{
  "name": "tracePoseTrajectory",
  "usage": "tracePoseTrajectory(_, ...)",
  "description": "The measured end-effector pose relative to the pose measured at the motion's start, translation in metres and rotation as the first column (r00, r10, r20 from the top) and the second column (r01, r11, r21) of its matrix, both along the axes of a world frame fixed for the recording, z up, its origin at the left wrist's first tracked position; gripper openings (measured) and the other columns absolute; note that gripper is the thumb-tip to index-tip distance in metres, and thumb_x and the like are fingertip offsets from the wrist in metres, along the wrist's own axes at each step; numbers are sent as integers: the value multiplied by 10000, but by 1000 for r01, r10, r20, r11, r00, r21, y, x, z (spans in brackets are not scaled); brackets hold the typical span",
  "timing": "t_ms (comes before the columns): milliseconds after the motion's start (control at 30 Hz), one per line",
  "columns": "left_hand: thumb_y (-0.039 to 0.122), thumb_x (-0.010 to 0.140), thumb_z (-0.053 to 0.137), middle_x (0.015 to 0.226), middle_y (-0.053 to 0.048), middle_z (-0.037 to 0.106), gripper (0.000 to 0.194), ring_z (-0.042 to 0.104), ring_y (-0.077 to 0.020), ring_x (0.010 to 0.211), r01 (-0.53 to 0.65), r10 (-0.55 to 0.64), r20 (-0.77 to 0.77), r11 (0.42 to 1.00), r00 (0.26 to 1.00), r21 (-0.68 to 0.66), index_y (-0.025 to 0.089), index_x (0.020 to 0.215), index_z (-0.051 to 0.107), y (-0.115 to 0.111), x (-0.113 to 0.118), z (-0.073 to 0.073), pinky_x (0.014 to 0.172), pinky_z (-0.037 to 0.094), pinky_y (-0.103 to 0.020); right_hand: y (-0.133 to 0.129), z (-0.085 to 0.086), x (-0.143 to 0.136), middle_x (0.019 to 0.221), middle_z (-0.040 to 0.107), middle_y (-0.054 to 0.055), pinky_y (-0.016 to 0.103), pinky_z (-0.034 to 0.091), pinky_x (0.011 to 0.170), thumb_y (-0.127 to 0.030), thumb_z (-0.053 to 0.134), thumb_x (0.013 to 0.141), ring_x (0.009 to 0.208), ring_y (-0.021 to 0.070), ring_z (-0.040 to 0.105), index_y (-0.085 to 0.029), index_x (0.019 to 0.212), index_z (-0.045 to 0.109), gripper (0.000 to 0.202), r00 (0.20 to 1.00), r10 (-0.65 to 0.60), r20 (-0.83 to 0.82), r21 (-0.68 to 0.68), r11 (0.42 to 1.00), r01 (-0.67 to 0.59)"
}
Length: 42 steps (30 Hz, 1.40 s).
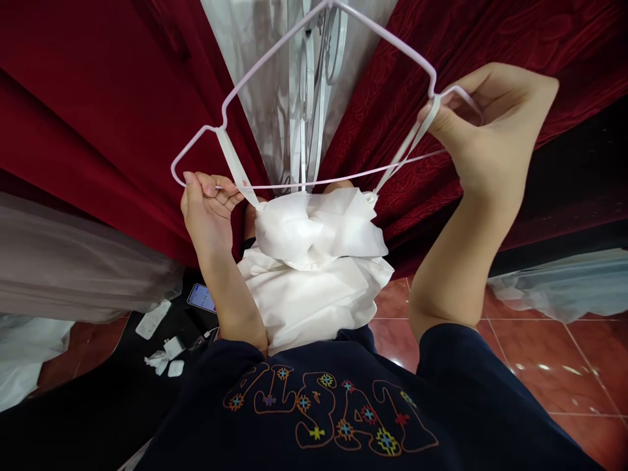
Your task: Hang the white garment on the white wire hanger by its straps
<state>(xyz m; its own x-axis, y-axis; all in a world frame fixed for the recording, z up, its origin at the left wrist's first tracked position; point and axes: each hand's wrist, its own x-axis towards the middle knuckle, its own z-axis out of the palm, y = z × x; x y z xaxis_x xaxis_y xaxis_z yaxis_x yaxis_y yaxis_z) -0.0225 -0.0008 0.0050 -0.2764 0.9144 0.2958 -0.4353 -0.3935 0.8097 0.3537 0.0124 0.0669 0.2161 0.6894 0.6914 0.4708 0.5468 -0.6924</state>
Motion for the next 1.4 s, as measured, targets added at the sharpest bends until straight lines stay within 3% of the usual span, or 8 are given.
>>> tracePoseTrajectory(133,845,1101,415,723,-40,660,735,711,-168,699,-10,10,-20,1000,1000,-25,215,725,461,-1,1,0,714,589,-334,-13,-4,-7,995,790,6,309,536,778,-193,1014,720,898,105,702,-254,1017,843,349,998,-53,29,155,987,48)
tracePoseTrajectory(300,797,1044,671,722,-38,676,706,703,-162,669,-2,2,32,1000,1000,-11,202,716,478,-5,7,4,683,609,-294,-37,-32,-46,980,605,15,395,559,978,-428,819,968,1062,171,632,-244,1000,780,190,968,-189,-168,562,788,251)
tracePoseTrajectory(567,691,1131,602,688,-35,678,669,693,-154,642,-24,26,55,999,998,-33,199,689,500,-9,8,11,652,610,-256,-28,-89,-92,1269,636,51,324,548,693,-634,802,926,906,151,666,-310,1254,628,493,951,-75,-301,210,967,143)
tracePoseTrajectory(700,689,1141,574,696,-40,681,671,694,-152,648,5,-4,71,1000,997,-15,200,688,503,-9,8,10,659,603,-258,-30,-85,-92,1131,708,37,340,585,713,-581,789,962,942,188,732,-322,1243,572,439,927,3,-375,165,984,63)
tracePoseTrajectory(900,719,1149,510,695,-38,677,688,689,-147,650,0,0,38,1000,999,-14,204,693,488,-7,7,7,665,594,-271,-29,-86,-81,1106,780,29,335,386,502,-539,798,955,555,105,416,-370,1275,583,420,911,136,-388,129,987,-93)
tracePoseTrajectory(1100,675,1118,661,720,-41,691,629,695,-153,665,15,-16,23,999,1000,32,213,718,515,-5,4,2,670,606,-281,-33,-92,-76,1292,630,59,321,499,659,-422,815,958,877,146,631,-338,1278,671,361,926,-121,-358,402,875,270)
tracePoseTrajectory(1267,654,1174,564,765,-43,703,613,715,-154,719,10,-9,-18,999,1000,53,214,757,473,-2,5,-5,698,596,-283,-50,-72,-100,1111,756,25,298,492,600,-467,708,1046,703,94,577,-296,1207,763,241,988,154,5,41,987,-154)
tracePoseTrajectory(1400,669,1078,717,924,-51,760,469,764,-192,873,-39,44,-87,997,995,67,215,984,651,-9,12,-9,797,617,-301,-46,-73,-114,994,740,24,269,443,576,-460,743,1033,744,94,569,-264,1047,822,213,992,122,-8,90,989,-121)
